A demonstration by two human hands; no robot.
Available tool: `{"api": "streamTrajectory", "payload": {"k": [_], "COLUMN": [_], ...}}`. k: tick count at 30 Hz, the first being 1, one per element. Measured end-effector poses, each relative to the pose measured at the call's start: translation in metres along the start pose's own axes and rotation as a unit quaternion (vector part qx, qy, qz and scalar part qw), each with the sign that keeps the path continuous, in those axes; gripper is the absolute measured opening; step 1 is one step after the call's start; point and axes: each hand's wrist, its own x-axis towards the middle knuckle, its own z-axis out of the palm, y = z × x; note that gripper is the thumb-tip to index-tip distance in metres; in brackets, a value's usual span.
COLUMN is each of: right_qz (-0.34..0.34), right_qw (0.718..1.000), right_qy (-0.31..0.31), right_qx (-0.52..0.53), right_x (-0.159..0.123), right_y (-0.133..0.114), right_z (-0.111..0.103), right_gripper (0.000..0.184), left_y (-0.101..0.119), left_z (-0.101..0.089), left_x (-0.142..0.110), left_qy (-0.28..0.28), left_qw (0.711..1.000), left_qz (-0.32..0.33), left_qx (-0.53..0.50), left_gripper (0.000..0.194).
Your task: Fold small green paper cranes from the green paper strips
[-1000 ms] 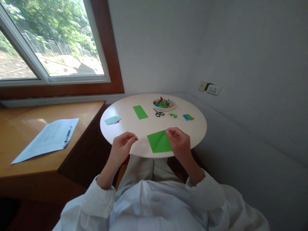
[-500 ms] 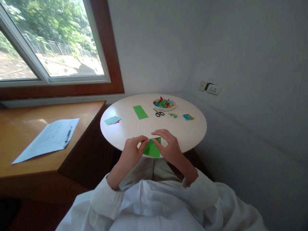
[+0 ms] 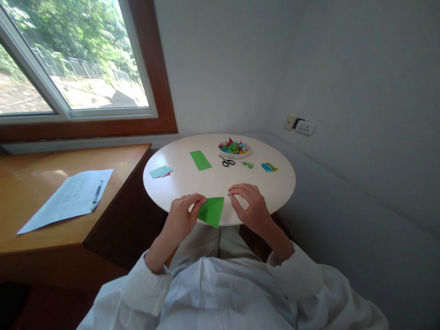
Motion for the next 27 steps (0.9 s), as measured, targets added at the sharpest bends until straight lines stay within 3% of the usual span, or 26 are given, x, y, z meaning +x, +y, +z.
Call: {"api": "streamTrajectory", "payload": {"k": [2, 4, 6, 8, 10, 11, 15, 18, 20, 23, 27], "right_qz": [0.096, 0.241, 0.355, 0.401, 0.414, 0.415, 0.413, 0.410, 0.401, 0.383, 0.369], "right_qw": [0.994, 0.955, 0.872, 0.788, 0.732, 0.719, 0.701, 0.690, 0.689, 0.705, 0.753], "right_qy": [0.010, -0.037, -0.152, -0.247, -0.291, -0.297, -0.290, -0.248, -0.223, -0.198, -0.155], "right_qx": [0.058, 0.168, 0.300, 0.398, 0.456, 0.472, 0.504, 0.542, 0.560, 0.563, 0.522], "right_x": [0.001, 0.003, 0.004, 0.005, 0.006, 0.006, 0.006, 0.004, 0.002, 0.000, -0.001], "right_y": [0.010, 0.018, 0.021, 0.020, 0.015, 0.012, 0.011, 0.018, 0.024, 0.029, 0.034], "right_z": [-0.001, 0.004, 0.013, 0.023, 0.030, 0.032, 0.034, 0.037, 0.039, 0.041, 0.044], "right_gripper": [0.010, 0.015, 0.025, 0.029, 0.032, 0.031, 0.024, 0.029, 0.032, 0.032, 0.030], "left_y": [-0.004, -0.010, -0.016, -0.019, -0.020, -0.019, -0.020, -0.026, -0.033, -0.042, -0.049], "left_z": [-0.002, -0.001, 0.001, 0.003, 0.005, 0.006, 0.008, 0.016, 0.025, 0.036, 0.042], "left_x": [0.001, 0.002, 0.004, 0.004, 0.004, 0.003, 0.001, 0.001, 0.002, 0.004, 0.007], "left_qy": [0.012, 0.015, 0.014, 0.014, 0.015, 0.015, 0.010, -0.003, -0.012, -0.040, -0.051], "left_qw": [1.000, 0.999, 0.996, 0.991, 0.986, 0.984, 0.983, 0.987, 0.984, 0.956, 0.933], "left_qz": [-0.008, 0.013, 0.063, 0.119, 0.161, 0.174, 0.180, 0.126, 0.072, -0.026, -0.114], "left_qx": [-0.022, -0.044, -0.061, -0.062, -0.048, -0.041, -0.042, -0.099, -0.160, -0.289, -0.337], "left_gripper": [0.017, 0.017, 0.016, 0.015, 0.014, 0.014, 0.016, 0.016, 0.031, 0.064, 0.063]}}
